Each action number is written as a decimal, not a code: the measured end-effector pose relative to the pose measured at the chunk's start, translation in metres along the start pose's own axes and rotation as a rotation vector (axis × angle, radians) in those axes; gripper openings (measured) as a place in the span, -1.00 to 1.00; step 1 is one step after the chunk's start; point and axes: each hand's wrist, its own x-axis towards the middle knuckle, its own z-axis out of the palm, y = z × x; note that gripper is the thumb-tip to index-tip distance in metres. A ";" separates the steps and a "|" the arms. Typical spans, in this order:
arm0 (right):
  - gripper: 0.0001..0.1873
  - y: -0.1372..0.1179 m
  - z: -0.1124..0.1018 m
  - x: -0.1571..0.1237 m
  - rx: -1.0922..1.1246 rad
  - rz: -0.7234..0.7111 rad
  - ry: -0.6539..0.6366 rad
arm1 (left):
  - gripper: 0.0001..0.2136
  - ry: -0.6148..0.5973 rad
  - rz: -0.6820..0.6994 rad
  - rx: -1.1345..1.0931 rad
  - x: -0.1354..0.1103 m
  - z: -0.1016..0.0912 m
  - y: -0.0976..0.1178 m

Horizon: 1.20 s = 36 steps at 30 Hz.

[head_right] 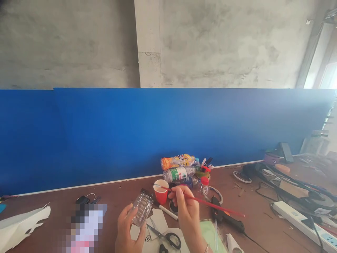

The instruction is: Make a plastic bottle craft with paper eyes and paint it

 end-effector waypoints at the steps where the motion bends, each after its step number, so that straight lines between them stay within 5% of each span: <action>1: -0.62 0.004 0.000 -0.006 0.001 -0.018 0.014 | -0.70 -0.006 0.065 0.050 0.002 -0.002 -0.002; 7: -0.67 0.023 0.002 -0.020 0.016 -0.114 -0.072 | -0.66 -0.050 0.305 0.231 0.006 -0.007 -0.009; 17: -0.71 0.052 -0.005 -0.025 0.012 -0.146 -0.056 | -0.63 -0.062 0.268 0.208 0.001 -0.007 0.001; 27: -0.64 0.039 -0.009 -0.022 -0.008 -0.048 0.047 | -0.59 -0.092 0.286 0.158 -0.002 -0.006 0.007; 36: -0.67 0.040 -0.008 -0.025 0.056 -0.142 0.105 | -0.66 -0.171 0.107 0.070 -0.010 0.000 0.004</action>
